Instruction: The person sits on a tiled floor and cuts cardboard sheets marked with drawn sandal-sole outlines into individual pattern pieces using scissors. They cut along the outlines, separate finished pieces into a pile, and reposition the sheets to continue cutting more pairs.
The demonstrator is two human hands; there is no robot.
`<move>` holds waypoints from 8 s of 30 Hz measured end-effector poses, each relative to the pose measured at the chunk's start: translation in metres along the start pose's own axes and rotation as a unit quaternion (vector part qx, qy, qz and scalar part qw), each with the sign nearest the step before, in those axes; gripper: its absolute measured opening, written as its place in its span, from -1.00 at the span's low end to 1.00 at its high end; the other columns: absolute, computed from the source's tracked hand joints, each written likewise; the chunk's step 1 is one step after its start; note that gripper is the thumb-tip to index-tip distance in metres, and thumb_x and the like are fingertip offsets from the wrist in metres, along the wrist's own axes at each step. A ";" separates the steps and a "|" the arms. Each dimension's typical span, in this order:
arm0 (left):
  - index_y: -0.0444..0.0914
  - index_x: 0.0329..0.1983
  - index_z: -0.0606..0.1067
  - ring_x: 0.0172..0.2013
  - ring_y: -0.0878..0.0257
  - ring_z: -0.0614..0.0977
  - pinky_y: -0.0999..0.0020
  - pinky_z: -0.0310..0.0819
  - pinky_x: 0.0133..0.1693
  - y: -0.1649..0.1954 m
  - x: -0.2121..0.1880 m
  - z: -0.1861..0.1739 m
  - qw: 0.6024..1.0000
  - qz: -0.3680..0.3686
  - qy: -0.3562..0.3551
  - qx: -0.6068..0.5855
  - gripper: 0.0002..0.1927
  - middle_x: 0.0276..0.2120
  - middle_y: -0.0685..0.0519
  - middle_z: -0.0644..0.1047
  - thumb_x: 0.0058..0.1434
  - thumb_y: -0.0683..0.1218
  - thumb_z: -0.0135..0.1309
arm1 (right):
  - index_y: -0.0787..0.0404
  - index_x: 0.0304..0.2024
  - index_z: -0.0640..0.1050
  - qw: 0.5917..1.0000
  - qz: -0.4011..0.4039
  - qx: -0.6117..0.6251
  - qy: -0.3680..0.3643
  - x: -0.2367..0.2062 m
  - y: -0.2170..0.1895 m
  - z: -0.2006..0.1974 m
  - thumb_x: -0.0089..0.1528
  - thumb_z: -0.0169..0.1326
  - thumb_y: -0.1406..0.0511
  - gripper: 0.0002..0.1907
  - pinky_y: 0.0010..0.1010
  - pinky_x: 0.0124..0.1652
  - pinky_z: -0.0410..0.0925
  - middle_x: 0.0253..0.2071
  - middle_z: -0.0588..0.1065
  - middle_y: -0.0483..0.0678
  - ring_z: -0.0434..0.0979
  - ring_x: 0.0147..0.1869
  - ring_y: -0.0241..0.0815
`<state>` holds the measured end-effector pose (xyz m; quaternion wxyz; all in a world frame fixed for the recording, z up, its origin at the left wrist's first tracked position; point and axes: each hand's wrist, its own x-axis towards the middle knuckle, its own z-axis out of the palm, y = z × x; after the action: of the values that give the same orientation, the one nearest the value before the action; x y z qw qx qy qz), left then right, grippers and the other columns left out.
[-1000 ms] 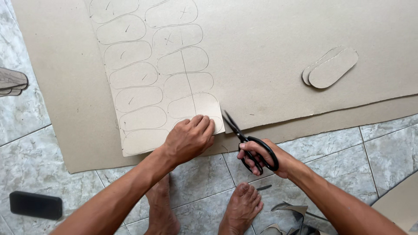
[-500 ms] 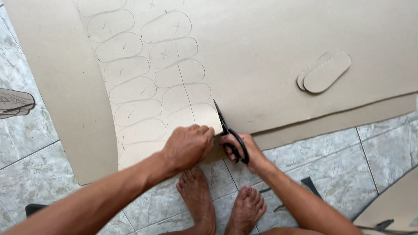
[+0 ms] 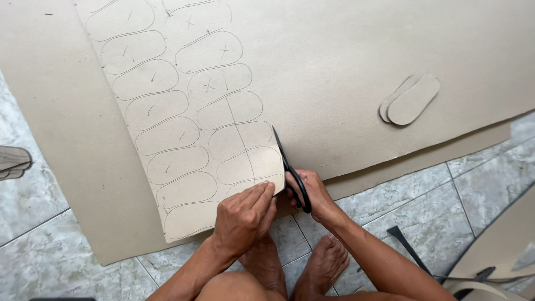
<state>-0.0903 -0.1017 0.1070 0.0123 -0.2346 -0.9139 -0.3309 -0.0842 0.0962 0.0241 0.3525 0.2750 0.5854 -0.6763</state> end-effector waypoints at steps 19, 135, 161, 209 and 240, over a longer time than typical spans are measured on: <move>-0.41 0.14 0.48 0.10 -0.07 0.59 0.09 0.48 0.09 -0.006 0.000 -0.002 0.993 -0.016 -0.038 0.114 -0.53 0.07 -0.22 0.57 0.14 -0.17 0.05 | 0.23 -0.46 0.47 0.971 -0.091 -0.216 -0.047 0.017 0.000 -0.020 0.40 -0.19 0.01 -0.48 -0.44 -0.53 0.28 -0.64 0.44 -0.12 0.42 -0.57 -0.30; -0.27 0.39 0.32 -0.49 0.15 0.74 0.21 0.66 -0.34 -0.056 0.206 -0.217 0.823 -0.367 -0.432 -0.035 -0.33 -0.50 -0.08 0.65 0.17 -0.06 0.05 | 0.14 -0.70 0.28 0.990 -0.140 0.012 0.005 0.254 -0.288 0.081 0.35 0.10 0.11 -0.43 -0.49 -0.72 0.00 -0.73 0.22 -0.23 0.12 -0.71 -0.42; -0.20 0.07 0.35 -0.23 0.15 0.63 0.25 0.54 -0.25 -0.153 0.297 -0.022 0.813 -0.493 -0.172 0.258 -0.68 -0.24 0.03 0.56 0.28 -0.03 -0.04 | 0.12 -0.64 0.34 0.992 -0.114 -0.054 0.023 0.328 -0.382 0.109 0.35 0.08 0.09 -0.50 -0.50 -0.74 0.09 -0.73 0.27 -0.20 0.18 -0.73 -0.41; -0.56 0.33 0.19 -0.80 0.10 0.53 0.19 0.50 -0.65 -0.221 0.448 -0.200 0.881 -0.330 -0.338 0.014 -0.35 -0.80 -0.10 0.47 0.17 -0.18 -0.09 | 0.15 -0.64 0.36 0.994 -0.111 -0.007 0.005 0.379 -0.436 0.119 0.35 0.07 0.11 -0.50 -0.51 -0.74 0.07 -0.71 0.29 -0.18 0.19 -0.71 -0.41; -0.33 0.51 0.15 -0.53 0.16 0.73 0.15 0.68 -0.39 -0.237 0.438 -0.267 0.825 -0.396 -0.399 -0.058 -0.23 -0.37 -0.11 0.66 0.29 0.04 0.02 | 0.25 -0.62 0.47 1.000 -0.029 -0.011 -0.002 0.445 -0.556 0.144 0.31 0.11 0.13 -0.54 -0.46 -0.71 0.15 -0.69 0.36 -0.13 0.28 -0.71 -0.34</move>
<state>-0.6188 -0.2389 0.2512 -0.4991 0.0358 -0.8325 -0.2377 -0.7898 -0.0782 0.0313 0.3370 0.2525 0.5999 -0.6803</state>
